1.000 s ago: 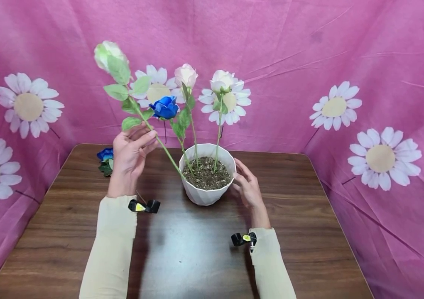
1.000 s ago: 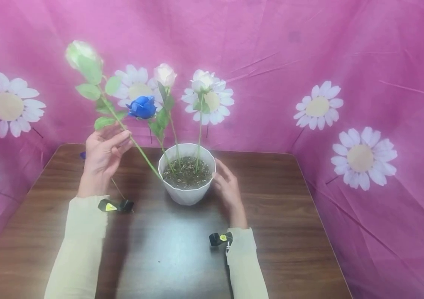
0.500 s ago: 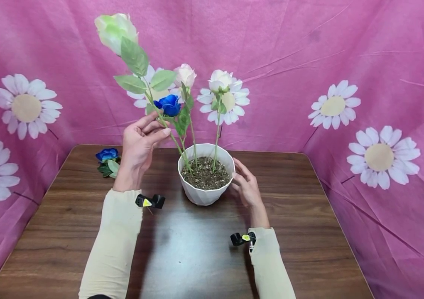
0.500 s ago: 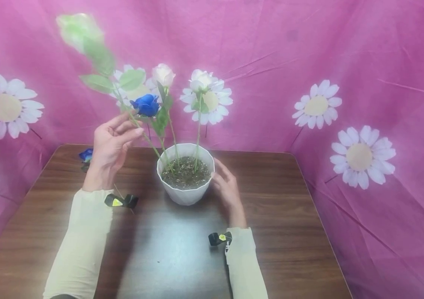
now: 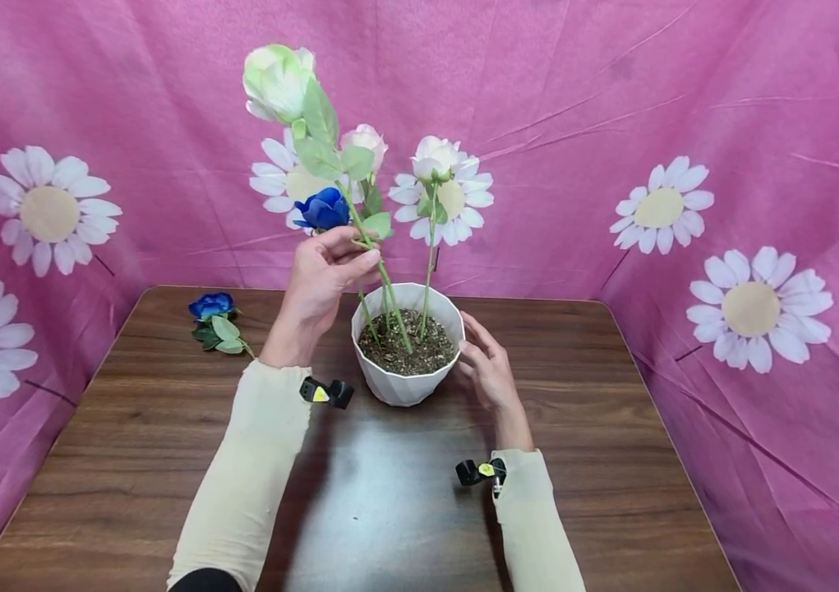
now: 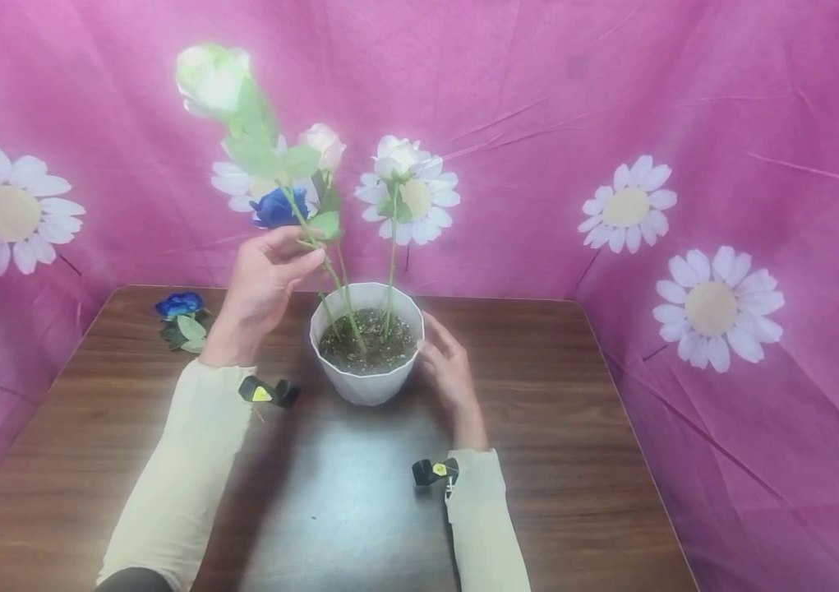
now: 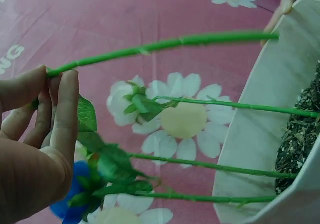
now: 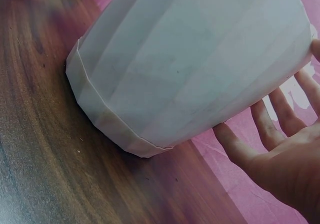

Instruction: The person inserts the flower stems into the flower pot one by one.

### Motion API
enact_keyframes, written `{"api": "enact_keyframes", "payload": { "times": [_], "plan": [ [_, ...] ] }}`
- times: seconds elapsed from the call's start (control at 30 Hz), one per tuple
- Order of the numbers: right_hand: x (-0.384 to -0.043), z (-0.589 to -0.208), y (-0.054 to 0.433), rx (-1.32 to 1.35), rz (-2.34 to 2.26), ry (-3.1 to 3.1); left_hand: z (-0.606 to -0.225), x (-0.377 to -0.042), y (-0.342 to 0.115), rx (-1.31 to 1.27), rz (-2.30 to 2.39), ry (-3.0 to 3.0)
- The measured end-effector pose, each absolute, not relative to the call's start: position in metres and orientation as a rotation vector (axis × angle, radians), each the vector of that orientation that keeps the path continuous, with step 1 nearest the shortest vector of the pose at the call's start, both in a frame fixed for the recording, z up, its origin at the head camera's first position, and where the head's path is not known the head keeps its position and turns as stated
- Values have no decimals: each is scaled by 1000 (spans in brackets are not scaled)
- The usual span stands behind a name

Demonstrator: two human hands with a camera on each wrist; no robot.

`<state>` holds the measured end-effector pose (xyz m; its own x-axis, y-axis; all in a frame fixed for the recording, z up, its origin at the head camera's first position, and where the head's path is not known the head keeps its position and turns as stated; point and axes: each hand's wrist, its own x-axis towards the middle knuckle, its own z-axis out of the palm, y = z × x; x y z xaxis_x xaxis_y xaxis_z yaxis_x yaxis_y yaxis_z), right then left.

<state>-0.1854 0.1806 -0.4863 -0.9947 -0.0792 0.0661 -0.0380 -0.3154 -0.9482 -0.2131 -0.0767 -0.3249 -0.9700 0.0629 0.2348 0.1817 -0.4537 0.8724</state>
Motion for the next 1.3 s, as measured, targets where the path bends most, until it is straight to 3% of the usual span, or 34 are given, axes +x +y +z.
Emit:
{"api": "enact_keyframes", "payload": {
  "times": [0.6,1.3],
  "plan": [
    [-184,-484,179,-165,-2516,1818,-328,-239,-41,-370,-2409,-2165],
    [-185,-485,182,-185,-2511,1827,-373,-256,-11,-406,-2199,-2419]
  ]
}}
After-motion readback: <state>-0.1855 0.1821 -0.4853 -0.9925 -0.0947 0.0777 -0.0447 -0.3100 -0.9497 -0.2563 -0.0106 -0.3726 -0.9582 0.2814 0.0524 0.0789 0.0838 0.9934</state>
